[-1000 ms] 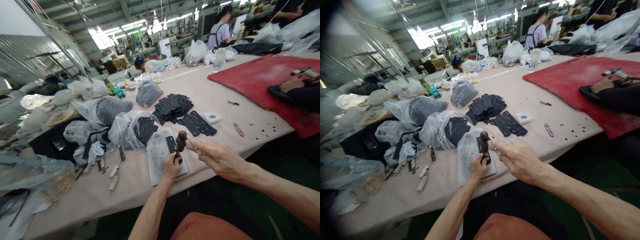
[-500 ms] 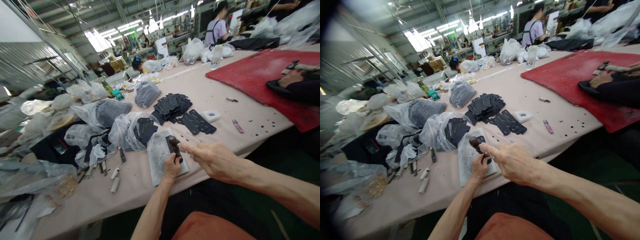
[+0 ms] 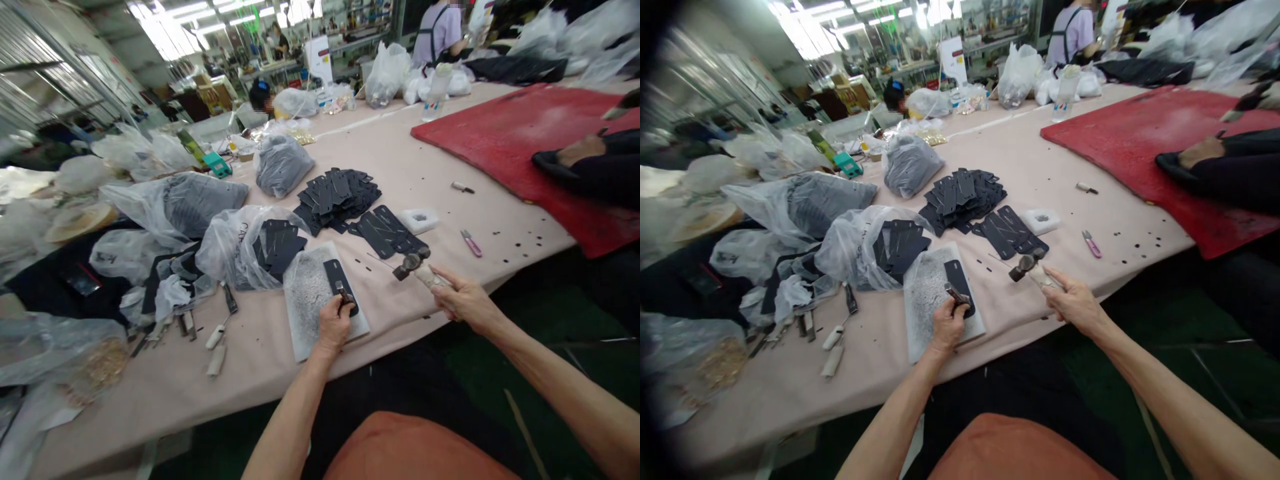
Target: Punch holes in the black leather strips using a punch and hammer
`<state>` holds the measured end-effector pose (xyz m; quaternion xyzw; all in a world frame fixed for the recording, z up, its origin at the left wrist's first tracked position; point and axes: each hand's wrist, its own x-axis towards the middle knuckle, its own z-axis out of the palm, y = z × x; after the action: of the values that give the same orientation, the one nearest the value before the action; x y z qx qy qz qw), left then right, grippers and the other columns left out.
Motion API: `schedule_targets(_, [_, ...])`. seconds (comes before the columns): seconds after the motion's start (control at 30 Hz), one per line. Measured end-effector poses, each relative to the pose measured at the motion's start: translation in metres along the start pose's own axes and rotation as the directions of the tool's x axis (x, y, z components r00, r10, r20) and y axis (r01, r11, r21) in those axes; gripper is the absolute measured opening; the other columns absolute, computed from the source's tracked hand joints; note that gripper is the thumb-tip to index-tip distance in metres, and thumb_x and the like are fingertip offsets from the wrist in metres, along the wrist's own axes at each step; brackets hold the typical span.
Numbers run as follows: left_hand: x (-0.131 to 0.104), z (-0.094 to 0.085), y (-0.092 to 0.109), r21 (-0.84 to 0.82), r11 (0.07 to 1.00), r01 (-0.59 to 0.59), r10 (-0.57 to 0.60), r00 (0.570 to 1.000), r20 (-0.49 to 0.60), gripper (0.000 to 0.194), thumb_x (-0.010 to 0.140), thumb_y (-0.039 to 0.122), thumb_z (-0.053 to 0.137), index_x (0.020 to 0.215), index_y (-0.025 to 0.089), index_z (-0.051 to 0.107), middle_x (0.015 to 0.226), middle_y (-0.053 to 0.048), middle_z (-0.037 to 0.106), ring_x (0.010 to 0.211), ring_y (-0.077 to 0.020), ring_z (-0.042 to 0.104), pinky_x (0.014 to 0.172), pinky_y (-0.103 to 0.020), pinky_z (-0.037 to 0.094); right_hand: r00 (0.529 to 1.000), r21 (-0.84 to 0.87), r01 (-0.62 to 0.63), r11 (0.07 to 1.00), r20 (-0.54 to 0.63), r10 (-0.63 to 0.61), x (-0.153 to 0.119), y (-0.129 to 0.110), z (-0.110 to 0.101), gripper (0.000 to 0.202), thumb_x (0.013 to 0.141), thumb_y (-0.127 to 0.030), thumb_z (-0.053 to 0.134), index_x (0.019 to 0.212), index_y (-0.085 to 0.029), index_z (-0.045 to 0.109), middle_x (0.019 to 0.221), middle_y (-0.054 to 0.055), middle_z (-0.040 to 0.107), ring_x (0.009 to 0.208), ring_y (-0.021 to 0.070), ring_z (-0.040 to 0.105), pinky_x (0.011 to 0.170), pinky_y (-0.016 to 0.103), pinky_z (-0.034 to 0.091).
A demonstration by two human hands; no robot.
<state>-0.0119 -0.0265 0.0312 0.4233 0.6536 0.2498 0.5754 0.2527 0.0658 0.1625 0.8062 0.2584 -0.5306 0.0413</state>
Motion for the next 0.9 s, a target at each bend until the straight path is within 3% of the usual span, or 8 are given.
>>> schedule_targets(0.1, [0.003, -0.004, 0.004, -0.049, 0.997, 0.067, -0.066, 0.997, 0.026, 0.018, 0.084, 0.022, 0.054, 0.094, 0.017, 0.068, 0.090, -0.003, 0.070, 0.082, -0.0120, 0.065, 0.078, -0.024, 0.050, 0.997, -0.273, -0.012, 0.962, -0.081, -0.010, 0.018, 0.038, -0.017, 0.067, 0.088, -0.047, 0.050, 0.148, -0.019, 0.039, 0.072, 0.004, 0.056, 0.053, 0.0143, 0.051, 0.051, 0.027, 0.041])
schedule_targets(0.2, [0.008, -0.007, 0.009, -0.102, 0.984, 0.144, -0.144, 0.990, 0.002, 0.020, 0.085, 0.025, 0.054, 0.094, 0.016, 0.069, 0.091, -0.003, 0.070, 0.082, -0.0120, 0.065, 0.078, -0.024, 0.051, 0.969, -0.797, 0.037, 0.603, -0.118, -0.216, 0.025, 0.042, -0.022, 0.048, 0.091, -0.042, 0.045, 0.131, -0.018, 0.059, 0.099, 0.015, 0.061, 0.082, 0.0268, 0.059, 0.071, 0.040, 0.045])
schedule_targets(0.27, [0.012, -0.008, 0.010, -0.148, 0.968, 0.201, -0.209, 0.977, -0.041, 0.021, 0.085, 0.028, 0.055, 0.095, 0.015, 0.070, 0.092, -0.004, 0.070, 0.083, -0.0124, 0.066, 0.079, -0.024, 0.051, 0.915, -0.907, 0.106, 0.408, -0.071, -0.396, 0.024, 0.030, -0.009, 0.041, 0.091, -0.035, 0.043, 0.121, -0.016, 0.064, 0.117, 0.018, 0.057, 0.101, 0.0332, 0.055, 0.081, 0.045, 0.043])
schedule_targets(0.33, [0.013, -0.008, 0.010, -0.170, 0.957, 0.233, -0.247, 0.967, -0.062, 0.023, 0.085, 0.030, 0.056, 0.095, 0.015, 0.070, 0.093, -0.004, 0.071, 0.085, -0.0131, 0.066, 0.080, -0.025, 0.052, 0.877, -0.831, 0.237, 0.504, -0.041, -0.479, 0.020, 0.013, 0.017, 0.039, 0.092, -0.030, 0.042, 0.118, -0.012, 0.065, 0.118, 0.016, 0.058, 0.107, 0.0296, 0.054, 0.090, 0.042, 0.042])
schedule_targets(0.47, [0.013, -0.008, 0.012, -0.104, 0.969, 0.226, -0.231, 0.972, -0.037, 0.023, 0.085, 0.029, 0.056, 0.096, 0.016, 0.071, 0.094, -0.004, 0.070, 0.085, -0.0136, 0.066, 0.081, -0.026, 0.051, 0.946, -0.335, 0.321, 0.886, 0.166, -0.280, 0.016, -0.012, 0.092, 0.035, 0.088, -0.030, 0.047, 0.108, -0.010, 0.067, 0.104, 0.010, 0.066, 0.098, 0.0194, 0.061, 0.091, 0.030, 0.043])
schedule_targets(0.6, [0.013, -0.008, 0.014, -0.120, 0.955, 0.271, -0.279, 0.958, -0.063, 0.024, 0.085, 0.031, 0.056, 0.096, 0.015, 0.070, 0.094, -0.005, 0.070, 0.087, -0.0144, 0.066, 0.084, -0.027, 0.051, 0.952, -0.312, 0.236, 0.920, 0.262, -0.155, 0.020, -0.019, 0.146, 0.032, 0.081, -0.027, 0.050, 0.103, -0.010, 0.067, 0.093, 0.010, 0.067, 0.089, 0.0202, 0.061, 0.078, 0.029, 0.041])
schedule_targets(0.73, [0.016, -0.005, 0.004, -0.250, 0.912, 0.326, -0.358, 0.929, -0.092, 0.029, 0.086, 0.036, 0.056, 0.097, 0.012, 0.068, 0.094, -0.006, 0.070, 0.086, -0.0155, 0.066, 0.084, -0.029, 0.053, 0.963, -0.372, 0.235, 0.898, 0.214, -0.163, 0.024, -0.018, 0.158, 0.025, 0.077, -0.019, 0.049, 0.095, -0.010, 0.065, 0.084, 0.009, 0.065, 0.075, 0.0167, 0.056, 0.068, 0.027, 0.036])
schedule_targets(0.9, [0.015, -0.001, -0.007, -0.418, 0.844, 0.337, -0.406, 0.910, -0.085, 0.036, 0.085, 0.042, 0.059, 0.099, 0.010, 0.066, 0.095, -0.009, 0.069, 0.083, -0.0159, 0.067, 0.082, -0.030, 0.054, 0.964, -0.187, 0.152, 0.971, 0.247, -0.103, 0.032, -0.008, 0.155, 0.021, 0.073, -0.018, 0.054, 0.089, -0.009, 0.065, 0.070, 0.003, 0.059, 0.065, 0.0126, 0.050, 0.062, 0.023, 0.034])
